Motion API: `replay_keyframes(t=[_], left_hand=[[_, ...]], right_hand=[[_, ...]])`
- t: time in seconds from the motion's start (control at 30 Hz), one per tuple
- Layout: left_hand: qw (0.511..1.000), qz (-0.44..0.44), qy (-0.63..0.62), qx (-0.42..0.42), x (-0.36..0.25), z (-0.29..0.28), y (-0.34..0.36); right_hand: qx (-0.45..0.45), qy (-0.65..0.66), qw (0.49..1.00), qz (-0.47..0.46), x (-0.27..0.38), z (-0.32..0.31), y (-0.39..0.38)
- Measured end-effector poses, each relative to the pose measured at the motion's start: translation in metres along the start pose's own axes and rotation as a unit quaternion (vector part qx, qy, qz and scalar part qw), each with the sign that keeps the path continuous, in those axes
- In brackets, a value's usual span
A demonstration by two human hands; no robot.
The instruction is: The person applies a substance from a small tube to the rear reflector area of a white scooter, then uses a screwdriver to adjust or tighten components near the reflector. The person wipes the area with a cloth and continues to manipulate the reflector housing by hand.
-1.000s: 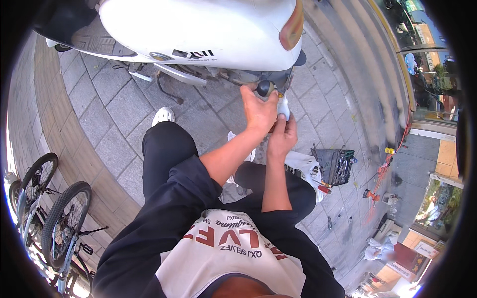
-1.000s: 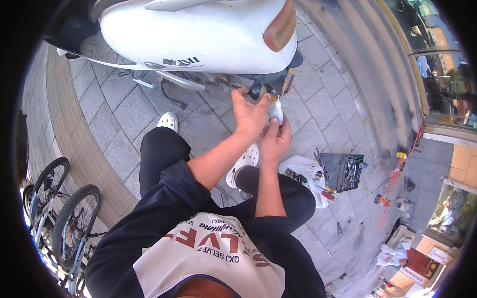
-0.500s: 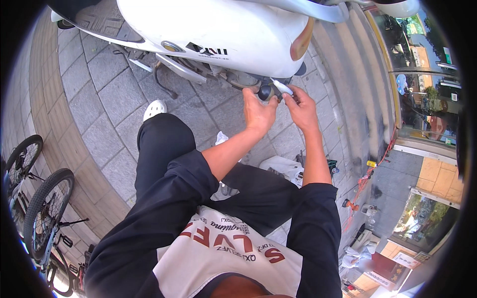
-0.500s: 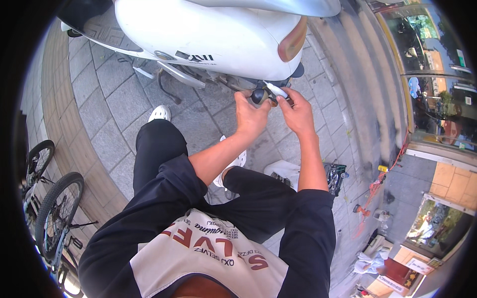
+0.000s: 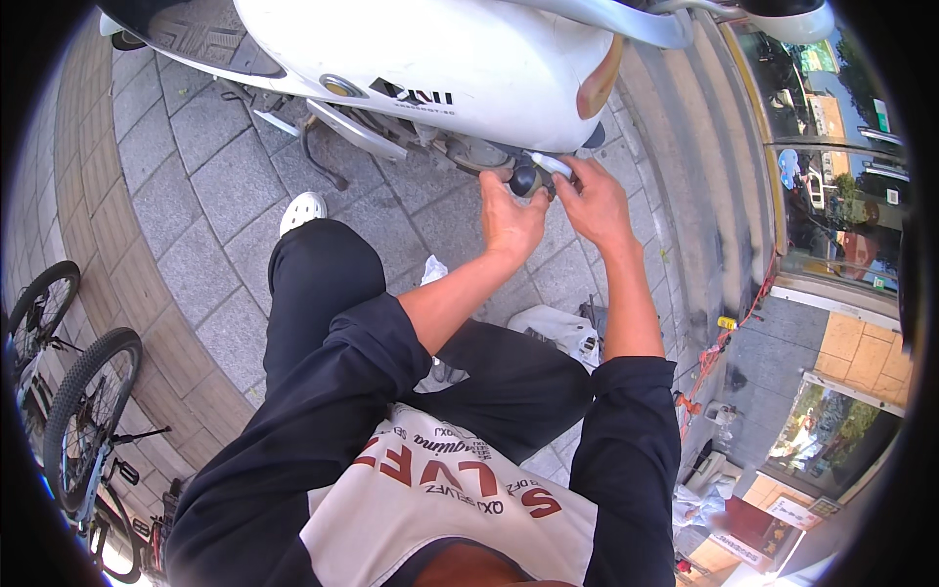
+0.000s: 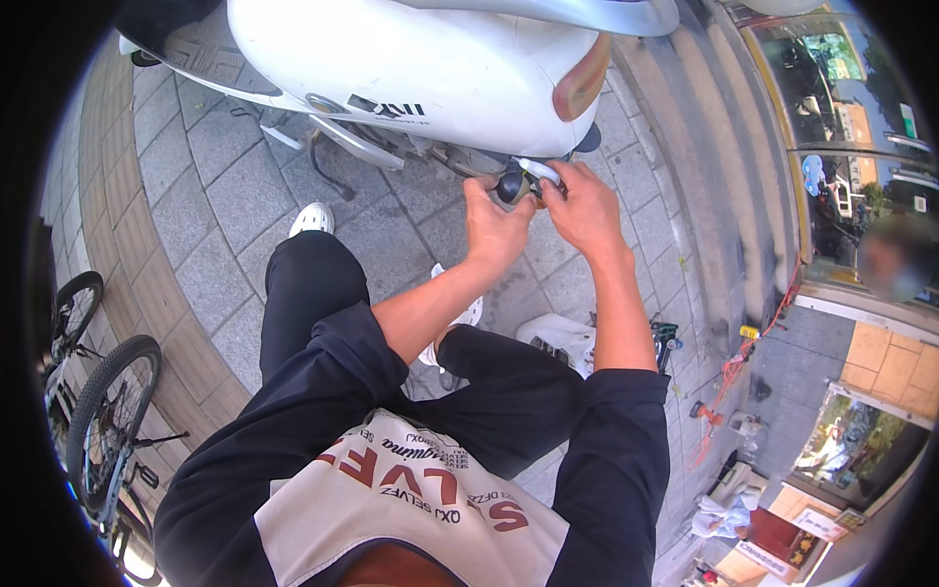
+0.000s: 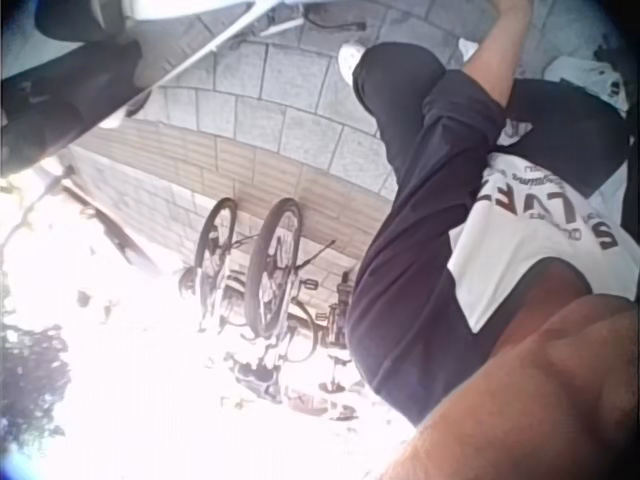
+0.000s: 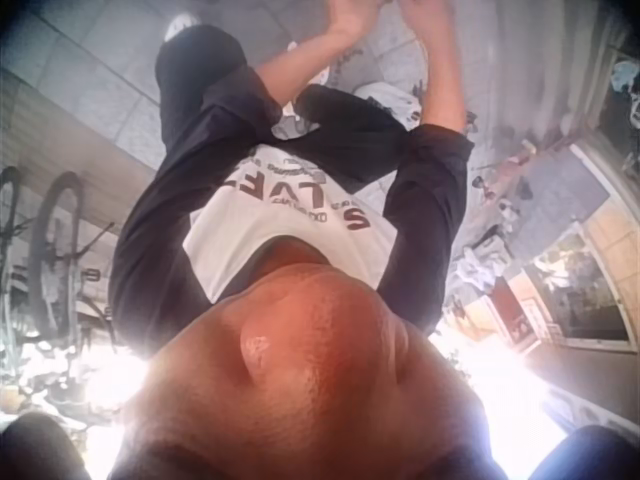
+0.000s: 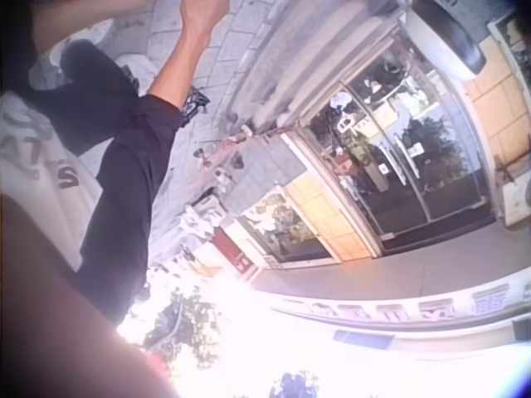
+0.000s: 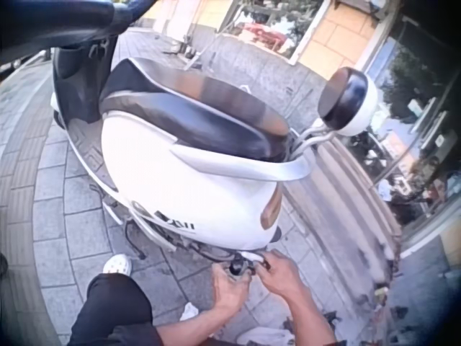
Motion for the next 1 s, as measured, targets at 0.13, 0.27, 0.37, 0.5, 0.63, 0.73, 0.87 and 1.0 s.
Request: replay_keyframes(t=[0.13,0.27,0.37,0.5,0.63,0.73,0.87,1.0], left_hand=[[1.0,0.009,0.001,-0.002,-0.001,-0.001,0.0],[1.0,0.005,0.005,0.001,-0.001,0.0,0.0],[1.0,-0.002,0.007,0.004,-0.002,-0.001,0.0],[1.0,0.008,0.009,-0.001,-0.003,-0.002,0.0],[0.999,0.013,0.036,-0.009,-0.003,-0.001,0.001],[1.0,0.008,0.025,-0.009,0.002,0.001,0.002],[1.0,-0.007,0.023,0.008,0.003,0.001,0.001],[1.0,0.014,0.022,0.0,0.006,0.002,0.003]], right_hand=[[0.018,-0.036,0.999,0.001,0.004,-0.002,0.005],[0.019,-0.072,0.997,-0.01,0.013,-0.005,0.008],[0.028,-0.092,0.995,-0.014,0.025,-0.007,0.01],[0.033,-0.133,0.99,-0.032,0.037,-0.007,0.014],[0.036,-0.178,0.981,-0.067,0.048,-0.005,0.014],[0.029,-0.217,0.97,-0.109,0.054,-0.001,0.013],[0.022,-0.235,0.96,-0.15,0.055,0.001,0.011],[0.02,-0.222,0.96,-0.17,0.058,0.0,0.013]])
Point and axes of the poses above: each hand's wrist, its own y-axis towards the middle knuckle, its own z-axis out of the palm, x = y × z, the point moved 5 cm from there along y, towards the middle knuckle, and after that the axes turned 4 degrees about z, right-handed, at the moved point
